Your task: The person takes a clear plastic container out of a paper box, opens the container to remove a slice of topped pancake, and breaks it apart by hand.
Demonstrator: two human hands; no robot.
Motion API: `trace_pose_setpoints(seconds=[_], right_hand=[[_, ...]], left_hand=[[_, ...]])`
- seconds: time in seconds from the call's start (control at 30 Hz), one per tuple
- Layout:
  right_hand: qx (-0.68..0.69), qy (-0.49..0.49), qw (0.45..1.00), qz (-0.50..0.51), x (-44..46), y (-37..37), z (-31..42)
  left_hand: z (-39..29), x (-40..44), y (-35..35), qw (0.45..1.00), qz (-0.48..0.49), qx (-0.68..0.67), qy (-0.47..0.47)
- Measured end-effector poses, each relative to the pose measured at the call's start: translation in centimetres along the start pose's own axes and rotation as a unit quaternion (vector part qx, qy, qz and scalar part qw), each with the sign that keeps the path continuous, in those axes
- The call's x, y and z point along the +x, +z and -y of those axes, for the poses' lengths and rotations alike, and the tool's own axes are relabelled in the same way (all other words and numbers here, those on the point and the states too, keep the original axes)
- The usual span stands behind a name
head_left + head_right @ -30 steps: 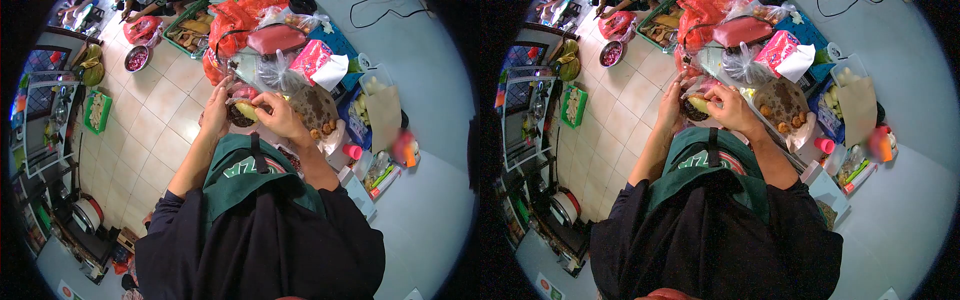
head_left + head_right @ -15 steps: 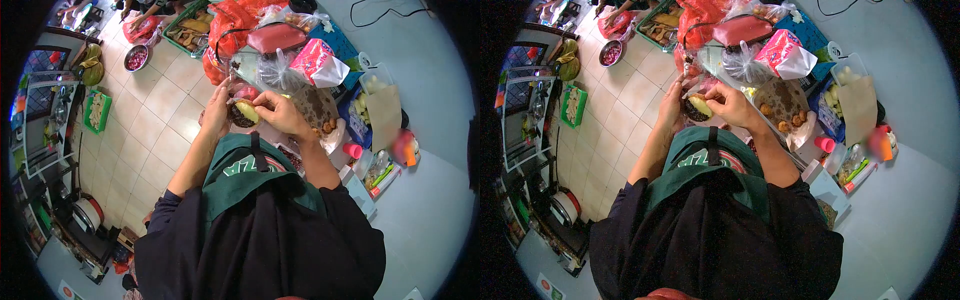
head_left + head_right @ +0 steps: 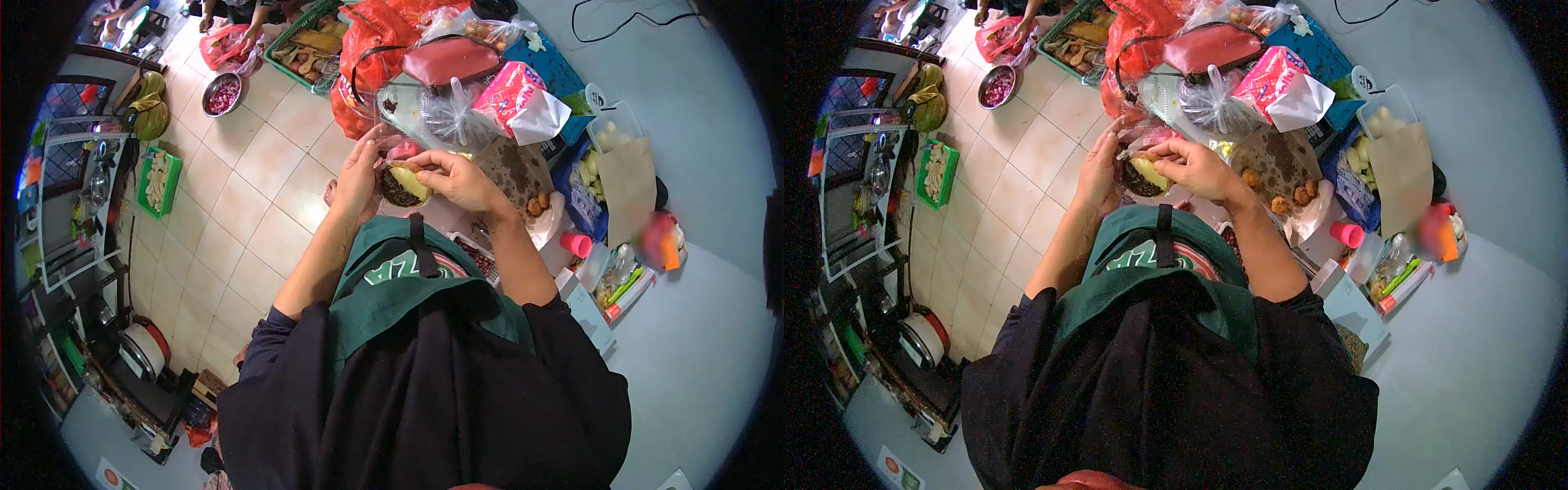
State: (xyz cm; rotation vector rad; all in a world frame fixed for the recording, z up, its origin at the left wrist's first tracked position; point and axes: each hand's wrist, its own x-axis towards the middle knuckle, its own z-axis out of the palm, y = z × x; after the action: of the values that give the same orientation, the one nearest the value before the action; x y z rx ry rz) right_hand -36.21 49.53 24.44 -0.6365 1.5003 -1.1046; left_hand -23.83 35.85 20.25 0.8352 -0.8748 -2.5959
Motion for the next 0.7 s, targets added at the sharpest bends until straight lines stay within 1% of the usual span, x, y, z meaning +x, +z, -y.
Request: trace_pose_setpoints(seconds=[0.03, 0.13, 0.33, 0.43, 0.53, 0.7], right_hand=[[-0.007, 0.010, 1.000, 0.013, 0.0, -0.2, 0.1], [0.024, -0.018, 0.999, 0.028, 0.4, -0.2, -0.7], [0.067, 0.015, 0.997, 0.022, 0.2, -0.5, -0.8], [0.149, 0.009, 0.989, -0.018, -0.3, -0.3, -0.1], [0.272, 0.016, 0.962, -0.016, 0.2, -0.7, -1.0], [0.348, 0.008, 0.937, -0.013, -0.1, -1.0, -0.8]], left_hand=[[0.1, 0.1, 0.0, 1.000, 0.000, 0.002, 0.000], [0.2, 0.1, 0.1, 1.000, -0.001, 0.003, 0.000], [-0.1, 0.2, 0.5, 1.000, 0.004, -0.006, -0.005], [-0.4, 0.2, 0.6, 1.000, -0.008, 0.001, -0.008], [-0.8, -0.2, 1.2, 1.000, -0.019, 0.013, 0.004], [-0.7, 0.0, 1.0, 0.997, -0.044, 0.048, 0.031]])
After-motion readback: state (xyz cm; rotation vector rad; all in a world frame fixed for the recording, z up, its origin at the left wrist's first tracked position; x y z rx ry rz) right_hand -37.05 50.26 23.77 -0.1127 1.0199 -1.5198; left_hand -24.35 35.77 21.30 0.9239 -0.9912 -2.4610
